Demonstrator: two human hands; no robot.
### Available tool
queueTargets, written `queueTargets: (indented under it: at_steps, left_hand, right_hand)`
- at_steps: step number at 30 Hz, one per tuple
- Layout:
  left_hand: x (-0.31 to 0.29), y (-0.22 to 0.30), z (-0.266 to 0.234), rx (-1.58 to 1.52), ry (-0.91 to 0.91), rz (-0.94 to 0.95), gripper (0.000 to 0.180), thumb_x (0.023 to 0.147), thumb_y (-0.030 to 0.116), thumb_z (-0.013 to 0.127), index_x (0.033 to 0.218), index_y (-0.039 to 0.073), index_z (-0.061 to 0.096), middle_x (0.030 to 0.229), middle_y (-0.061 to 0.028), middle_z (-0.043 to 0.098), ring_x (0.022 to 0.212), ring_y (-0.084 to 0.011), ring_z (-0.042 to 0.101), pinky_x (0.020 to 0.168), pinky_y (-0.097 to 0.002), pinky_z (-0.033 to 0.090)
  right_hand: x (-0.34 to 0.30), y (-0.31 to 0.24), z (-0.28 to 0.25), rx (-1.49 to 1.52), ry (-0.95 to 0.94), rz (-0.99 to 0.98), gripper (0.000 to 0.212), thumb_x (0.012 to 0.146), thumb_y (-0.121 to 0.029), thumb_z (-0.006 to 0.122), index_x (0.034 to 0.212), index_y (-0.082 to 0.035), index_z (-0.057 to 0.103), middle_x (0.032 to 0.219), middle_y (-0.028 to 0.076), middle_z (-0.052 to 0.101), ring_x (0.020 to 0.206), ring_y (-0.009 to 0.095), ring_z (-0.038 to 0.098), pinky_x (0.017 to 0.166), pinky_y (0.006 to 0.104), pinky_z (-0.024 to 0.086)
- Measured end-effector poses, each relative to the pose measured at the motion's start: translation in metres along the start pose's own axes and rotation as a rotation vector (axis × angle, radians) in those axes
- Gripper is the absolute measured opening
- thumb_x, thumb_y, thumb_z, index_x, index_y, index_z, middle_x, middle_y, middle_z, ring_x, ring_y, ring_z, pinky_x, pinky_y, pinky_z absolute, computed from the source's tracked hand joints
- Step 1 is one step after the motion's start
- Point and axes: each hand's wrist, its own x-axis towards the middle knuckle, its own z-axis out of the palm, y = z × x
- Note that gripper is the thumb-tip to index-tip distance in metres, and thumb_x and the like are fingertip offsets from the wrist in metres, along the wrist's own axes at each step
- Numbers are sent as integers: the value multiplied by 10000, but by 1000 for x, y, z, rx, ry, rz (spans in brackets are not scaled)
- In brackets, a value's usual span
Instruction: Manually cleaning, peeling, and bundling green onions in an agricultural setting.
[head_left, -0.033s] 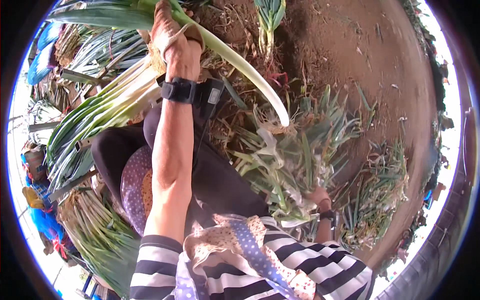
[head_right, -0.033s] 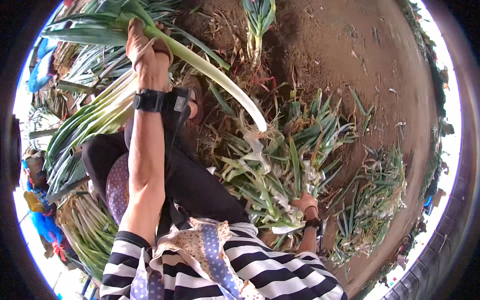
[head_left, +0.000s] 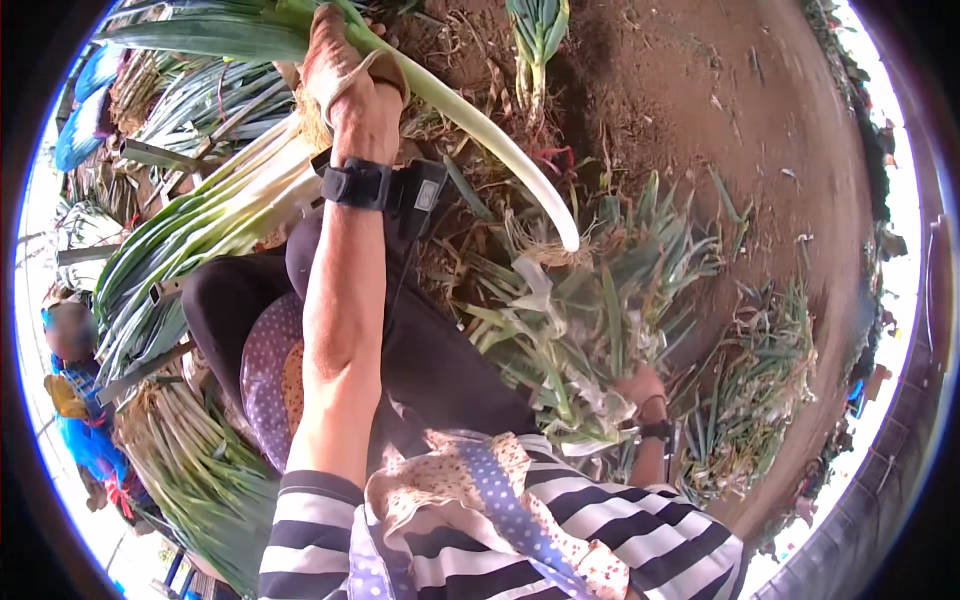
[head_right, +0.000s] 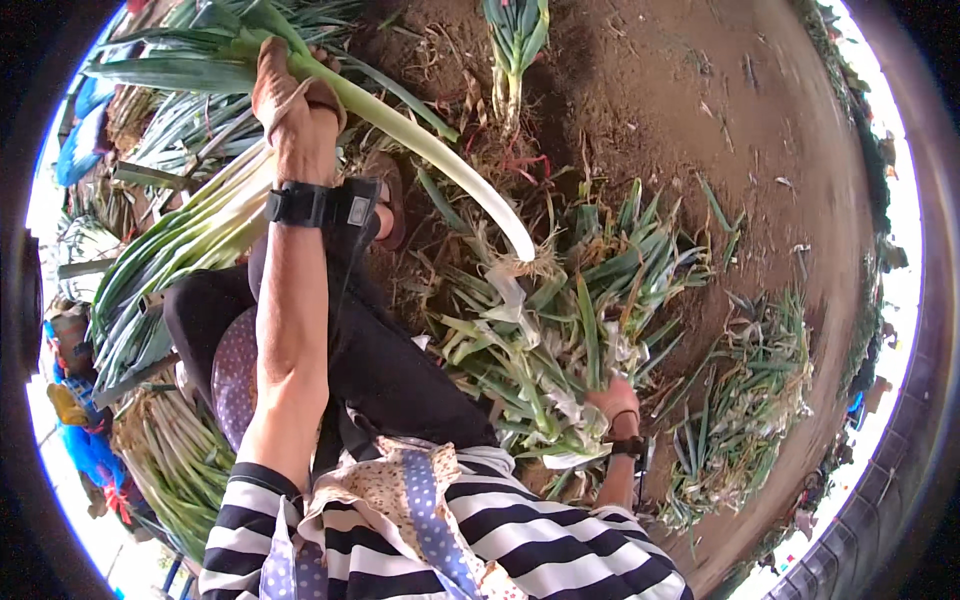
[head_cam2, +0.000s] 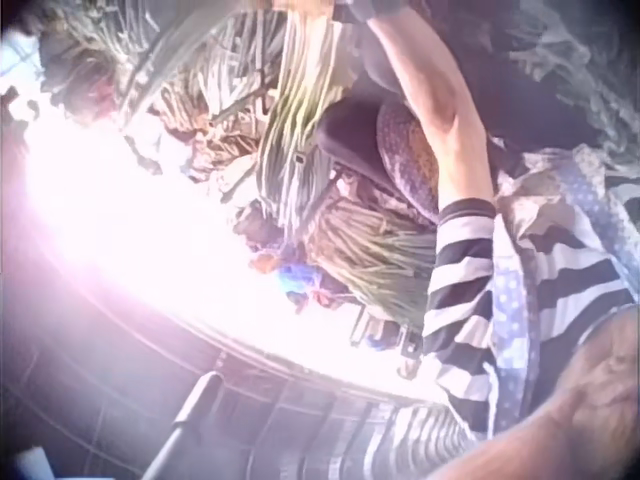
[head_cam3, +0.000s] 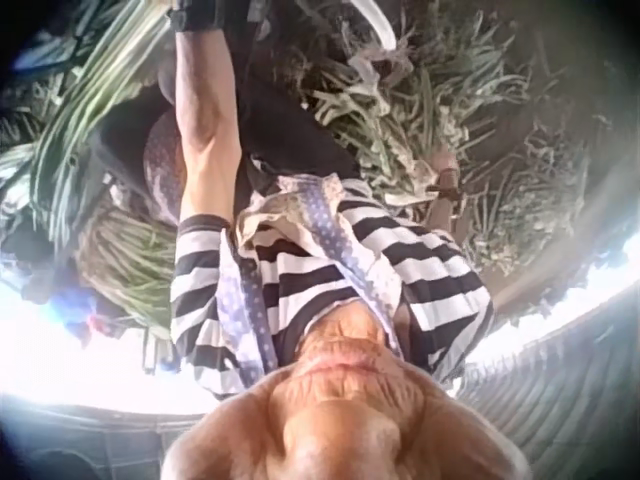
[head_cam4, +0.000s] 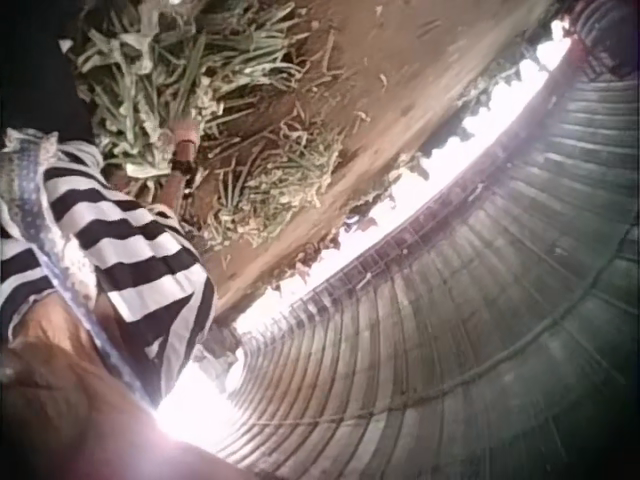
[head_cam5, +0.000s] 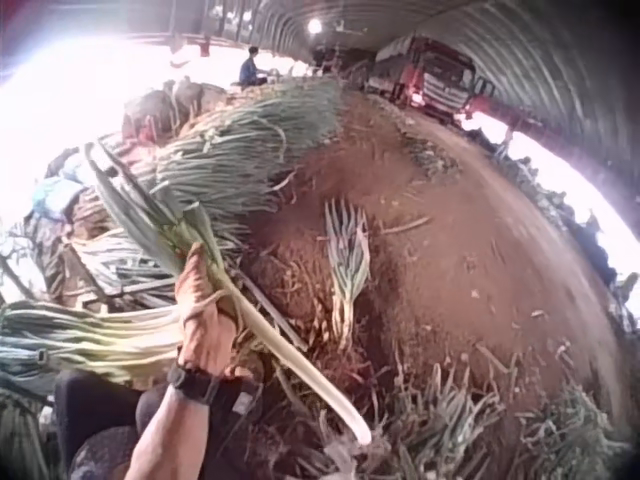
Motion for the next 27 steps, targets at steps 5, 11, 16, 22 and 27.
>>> queueTargets:
  at_steps: [5, 11, 16, 22, 27]
  left_hand:
    - [-17, -3, 14, -52, -18, 14, 205, 857, 197, 615, 960, 30, 558, 720, -96, 575, 598, -222, 577, 552, -339, 500]
    - [-58, 58, 38, -148, -56, 65, 207, 860, 203, 604, 988, 58, 530, 753, -79, 564, 667, -210, 569, 627, -378, 504]
    - [-55, 196, 19, 23, -570, 610, 231, 856, 150, 564, 1051, 44, 502, 918, -98, 532, 837, -181, 553, 610, -267, 508]
    - [-26, 364, -23, -64, -553, 547, 203, 873, 199, 560, 1011, 51, 548, 953, -105, 578, 863, -210, 559, 858, -361, 469]
    - [36, 400, -147, -122, -249, 382, 322, 876, 210, 580, 1091, -21, 515, 1056, -170, 578, 1021, -296, 547, 968, -439, 417]
  right_hand:
    - [-34, -121, -85, 504, 900, -534, 564, 715, -115, 698, 1243, -107, 502, 1179, 165, 535, 1044, 328, 560, 864, 369, 481]
    - [-35, -255, -96, 394, 1176, -926, 556, 736, -172, 706, 1255, -120, 514, 1111, 138, 569, 943, 290, 584, 702, 363, 516]
    - [-100, -352, -138, 745, 1271, -1318, 460, 739, -110, 688, 1186, -109, 580, 1012, 118, 612, 901, 275, 587, 743, 368, 480]
    - [-168, -498, -170, 906, 1398, -1646, 373, 755, -244, 676, 1120, -213, 610, 917, 24, 604, 836, 192, 563, 680, 316, 467]
    - [-180, -594, -129, 706, 1351, -1677, 402, 694, -146, 691, 1087, -171, 607, 928, 38, 582, 856, 247, 544, 749, 385, 444]
